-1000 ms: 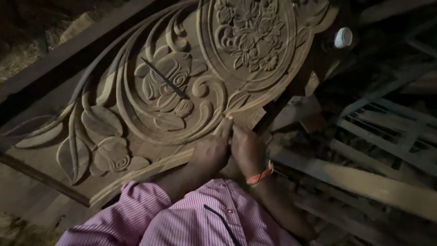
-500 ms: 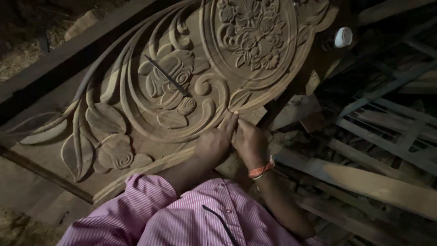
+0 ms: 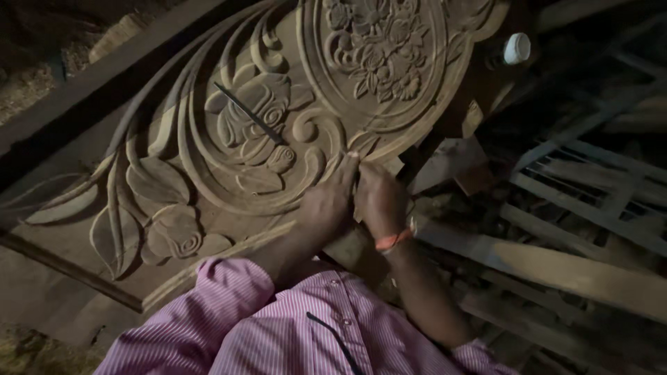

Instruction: The person carves intricate floral and figure designs into a large wooden panel using a chisel and mallet. They repeatedly strike the chisel to shape the wood and occasionally wipe away sawdust with their hand.

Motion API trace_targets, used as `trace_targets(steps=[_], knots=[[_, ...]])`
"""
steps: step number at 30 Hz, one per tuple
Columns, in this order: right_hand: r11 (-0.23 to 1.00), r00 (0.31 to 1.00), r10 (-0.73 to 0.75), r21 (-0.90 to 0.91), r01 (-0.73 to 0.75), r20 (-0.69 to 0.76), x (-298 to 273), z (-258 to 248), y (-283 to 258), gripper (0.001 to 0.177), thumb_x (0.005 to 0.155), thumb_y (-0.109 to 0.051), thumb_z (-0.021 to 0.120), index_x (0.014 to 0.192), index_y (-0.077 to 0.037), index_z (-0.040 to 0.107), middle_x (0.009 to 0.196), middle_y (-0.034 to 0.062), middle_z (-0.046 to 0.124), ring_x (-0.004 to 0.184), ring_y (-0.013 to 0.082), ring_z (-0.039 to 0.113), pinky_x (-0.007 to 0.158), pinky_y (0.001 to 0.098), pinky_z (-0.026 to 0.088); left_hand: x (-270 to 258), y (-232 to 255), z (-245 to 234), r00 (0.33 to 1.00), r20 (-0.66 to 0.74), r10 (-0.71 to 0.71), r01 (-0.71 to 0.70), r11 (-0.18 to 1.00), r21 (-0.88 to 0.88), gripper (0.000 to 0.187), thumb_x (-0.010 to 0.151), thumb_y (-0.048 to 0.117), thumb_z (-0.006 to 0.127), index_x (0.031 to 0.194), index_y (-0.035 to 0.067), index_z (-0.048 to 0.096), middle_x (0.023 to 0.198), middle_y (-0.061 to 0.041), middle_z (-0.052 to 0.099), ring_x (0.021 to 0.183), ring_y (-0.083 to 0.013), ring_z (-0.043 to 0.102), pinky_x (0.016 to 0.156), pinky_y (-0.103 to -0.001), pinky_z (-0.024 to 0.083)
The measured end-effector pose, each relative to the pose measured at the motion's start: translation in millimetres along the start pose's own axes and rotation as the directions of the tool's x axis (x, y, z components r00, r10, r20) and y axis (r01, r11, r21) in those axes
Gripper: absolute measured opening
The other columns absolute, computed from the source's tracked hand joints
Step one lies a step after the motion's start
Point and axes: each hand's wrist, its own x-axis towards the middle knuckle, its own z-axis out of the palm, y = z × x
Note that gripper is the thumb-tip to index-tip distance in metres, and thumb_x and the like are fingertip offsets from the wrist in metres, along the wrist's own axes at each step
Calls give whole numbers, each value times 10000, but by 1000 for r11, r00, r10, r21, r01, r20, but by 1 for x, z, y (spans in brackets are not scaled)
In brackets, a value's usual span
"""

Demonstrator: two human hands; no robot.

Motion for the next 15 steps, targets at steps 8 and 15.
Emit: trace_targets(steps=[8, 15], knots=[[999, 1000, -25, 28, 26, -15, 0, 6, -1, 182, 917, -47, 569, 1044, -36, 699, 898, 217, 680, 846, 451, 637, 695, 522, 503, -3, 8, -20, 985, 168, -36, 40, 999, -22, 909, 788, 97, 695, 1599, 15, 293, 1160, -209, 719, 720, -326, 715, 557, -451, 544], [998, 998, -56, -1, 56, 24, 1, 0, -7, 151, 910, -65, 583, 1001, 1, 684, 917, 239, 671, 867, 464, 629, 733, 530, 506, -8, 10, -30, 991, 135, -14, 4, 997, 73, 819, 776, 196, 726, 1495, 26, 374, 976, -179, 733, 713, -356, 707, 602, -480, 550]])
